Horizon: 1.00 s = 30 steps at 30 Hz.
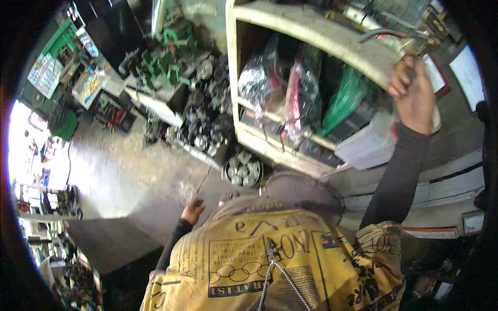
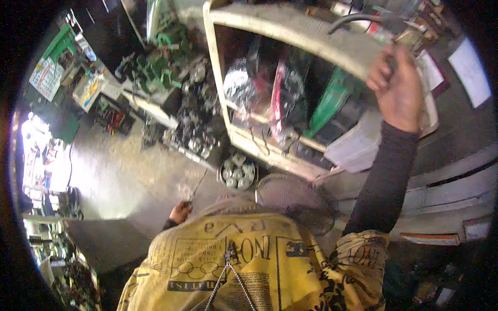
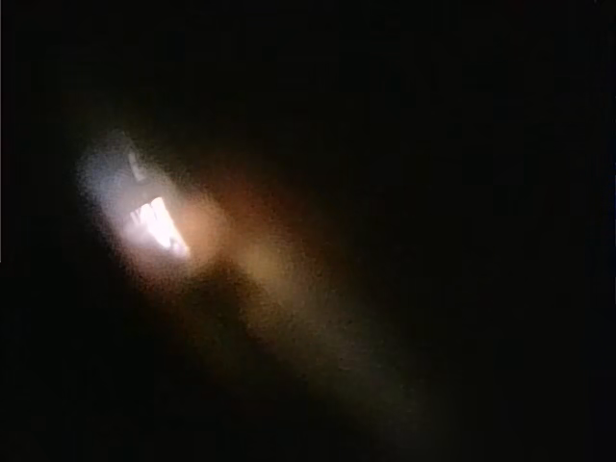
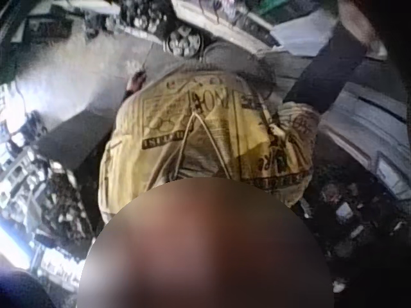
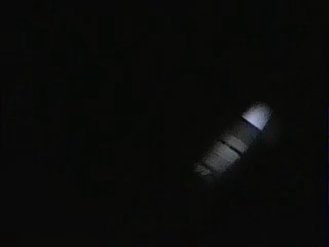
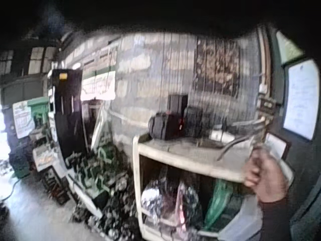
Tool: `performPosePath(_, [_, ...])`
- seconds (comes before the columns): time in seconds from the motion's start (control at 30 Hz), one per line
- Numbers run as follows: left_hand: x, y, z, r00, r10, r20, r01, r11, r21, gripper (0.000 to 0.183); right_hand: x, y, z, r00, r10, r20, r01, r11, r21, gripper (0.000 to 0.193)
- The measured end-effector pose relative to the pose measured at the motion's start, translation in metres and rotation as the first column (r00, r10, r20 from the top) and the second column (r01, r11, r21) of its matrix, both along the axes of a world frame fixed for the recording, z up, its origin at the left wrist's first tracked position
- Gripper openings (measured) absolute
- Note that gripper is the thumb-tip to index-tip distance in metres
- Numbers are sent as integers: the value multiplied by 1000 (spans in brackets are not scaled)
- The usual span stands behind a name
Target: The person organizes and manipulates a bundle of multicolored wires, then handles a fuse box, removing and inspecting individual fuses. They use pliers to extract fuses from the box and examine them closely.
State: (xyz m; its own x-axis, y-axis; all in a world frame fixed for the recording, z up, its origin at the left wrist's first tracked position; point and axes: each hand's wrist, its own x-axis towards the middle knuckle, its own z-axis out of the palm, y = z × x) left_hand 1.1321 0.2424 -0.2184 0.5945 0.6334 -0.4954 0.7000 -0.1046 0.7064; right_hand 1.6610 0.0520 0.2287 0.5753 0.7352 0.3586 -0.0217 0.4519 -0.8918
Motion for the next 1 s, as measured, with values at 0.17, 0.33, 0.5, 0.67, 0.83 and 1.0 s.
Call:
performPosePath(0.17, [22,-42,32,979,144,146,-104,963,-248,39,-55,-72,-65,881,-365,-302,373,927,-34,31])
performPosePath(0.33, [31,-70,67,930,218,296,-71,896,-438,36,-96,-105,-175,899,179,-401,-182,983,30,25])
performPosePath(0.5, [78,-69,118,895,120,430,90,895,-437,42,-155,-75,-267,884,95,-457,-350,783,-515,27])
performPosePath(0.67, [144,-97,100,640,583,501,157,538,-828,50,-222,-13,-321,707,597,378,-298,737,-607,43])
performPosePath(0.83, [94,-84,47,338,941,12,-325,128,-937,17,-158,-64,-338,693,430,579,128,717,-686,61])
performPosePath(1.0, [-33,-94,-13,505,861,52,-717,452,-530,15,-62,-162,-367,691,389,610,506,342,-792,102])
